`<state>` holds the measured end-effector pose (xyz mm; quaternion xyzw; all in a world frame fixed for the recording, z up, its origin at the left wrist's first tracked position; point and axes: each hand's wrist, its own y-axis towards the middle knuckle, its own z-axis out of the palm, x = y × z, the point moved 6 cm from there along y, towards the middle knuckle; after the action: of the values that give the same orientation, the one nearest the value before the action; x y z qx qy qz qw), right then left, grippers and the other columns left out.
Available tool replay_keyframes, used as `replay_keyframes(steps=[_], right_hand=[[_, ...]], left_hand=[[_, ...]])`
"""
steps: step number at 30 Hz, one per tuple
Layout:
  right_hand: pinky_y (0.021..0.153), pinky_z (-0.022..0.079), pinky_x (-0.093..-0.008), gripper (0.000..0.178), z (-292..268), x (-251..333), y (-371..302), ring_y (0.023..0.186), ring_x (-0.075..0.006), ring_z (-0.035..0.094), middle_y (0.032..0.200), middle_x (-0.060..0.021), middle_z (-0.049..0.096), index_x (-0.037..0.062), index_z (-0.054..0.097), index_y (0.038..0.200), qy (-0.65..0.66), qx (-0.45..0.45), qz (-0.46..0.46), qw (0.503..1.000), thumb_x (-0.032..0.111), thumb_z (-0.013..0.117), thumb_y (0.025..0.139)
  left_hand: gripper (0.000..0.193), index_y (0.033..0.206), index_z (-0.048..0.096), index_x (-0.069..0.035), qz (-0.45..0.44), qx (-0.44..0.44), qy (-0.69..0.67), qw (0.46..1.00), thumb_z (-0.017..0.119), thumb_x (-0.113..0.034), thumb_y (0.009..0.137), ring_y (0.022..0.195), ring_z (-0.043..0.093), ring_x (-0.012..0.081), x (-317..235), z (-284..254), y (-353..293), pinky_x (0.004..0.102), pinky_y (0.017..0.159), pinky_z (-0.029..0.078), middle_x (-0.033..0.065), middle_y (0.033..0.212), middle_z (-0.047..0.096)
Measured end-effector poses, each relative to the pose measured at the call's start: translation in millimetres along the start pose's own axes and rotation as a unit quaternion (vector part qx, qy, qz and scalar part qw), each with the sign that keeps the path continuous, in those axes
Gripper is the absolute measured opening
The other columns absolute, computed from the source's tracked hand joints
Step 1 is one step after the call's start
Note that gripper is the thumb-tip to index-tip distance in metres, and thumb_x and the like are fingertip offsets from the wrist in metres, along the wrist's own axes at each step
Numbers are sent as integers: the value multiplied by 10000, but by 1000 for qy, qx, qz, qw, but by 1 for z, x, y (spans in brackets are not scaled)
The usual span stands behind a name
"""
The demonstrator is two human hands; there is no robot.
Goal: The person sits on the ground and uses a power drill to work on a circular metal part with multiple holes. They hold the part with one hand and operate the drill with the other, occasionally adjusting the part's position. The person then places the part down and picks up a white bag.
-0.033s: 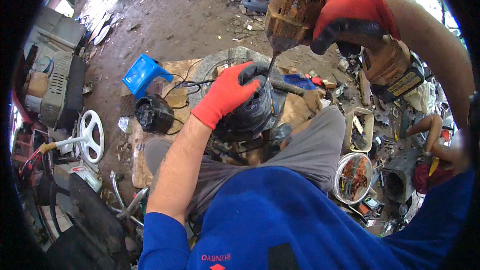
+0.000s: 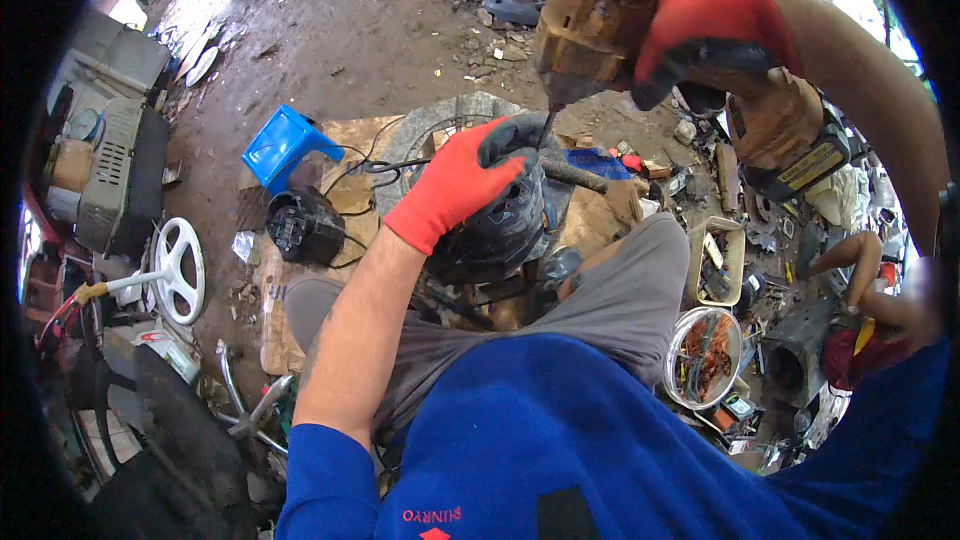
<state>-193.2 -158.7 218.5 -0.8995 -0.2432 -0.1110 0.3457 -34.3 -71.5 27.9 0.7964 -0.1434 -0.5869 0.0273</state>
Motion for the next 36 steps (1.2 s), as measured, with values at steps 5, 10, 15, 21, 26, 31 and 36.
replay_keyframes(steps=[5,10,15,21,26,31,36], right_hand=[[829,562,-360,490,-9,11,11,929,-201,711,1018,-99,752,61,700,1168,-224,-30,-117,967,173,839,711],[848,555,-367,493,-13,-2,17,952,-212,705,1043,-100,745,69,700,1175,-273,-21,-170,947,177,841,716],[867,548,-374,496,-17,-20,7,974,-222,700,1069,-101,738,76,699,1183,-299,-4,-213,930,181,844,720],[889,540,-382,500,-19,-38,-11,1002,-235,693,1099,-102,730,86,699,1191,-324,17,-246,913,186,847,725],[907,533,-389,503,-14,-38,-18,1024,-245,688,1125,-103,724,93,698,1199,-353,43,-277,893,190,849,729],[926,526,-397,506,-11,-37,-16,1047,-256,682,1150,-103,717,101,698,1206,-361,32,-286,887,193,851,733],[945,519,-404,510,-8,-36,-12,1069,-266,676,1175,-104,710,108,697,1214,-371,39,-299,878,197,854,737]], left_hand=[[336,1241,672,-48,-6,34,-38,999,601,-136,925,985,679,195,12,-3,-1,344,892,513,145,1086,737],[373,1303,625,-2,-61,74,-6,995,601,-93,942,1067,629,140,7,1,2,313,971,483,79,1153,720],[378,1298,633,-16,-40,24,-139,989,581,-107,935,1031,642,144,11,-4,-3,306,943,493,88,1123,726],[376,1307,625,3,-35,-82,-197,976,601,-106,948,1059,635,132,23,-14,-8,293,963,487,84,1153,718],[383,1344,592,16,-33,-122,-274,953,606,-131,991,1129,621,161,52,-19,-9,315,1006,474,97,1226,685],[370,1397,533,37,23,-93,-309,946,474,-90,1055,1272,586,249,44,-16,-6,385,1111,434,137,1357,613],[402,1441,484,33,82,-52,-409,907,458,-82,1057,1309,557,251,14,-17,-3,397,1131,419,134,1410,572]])
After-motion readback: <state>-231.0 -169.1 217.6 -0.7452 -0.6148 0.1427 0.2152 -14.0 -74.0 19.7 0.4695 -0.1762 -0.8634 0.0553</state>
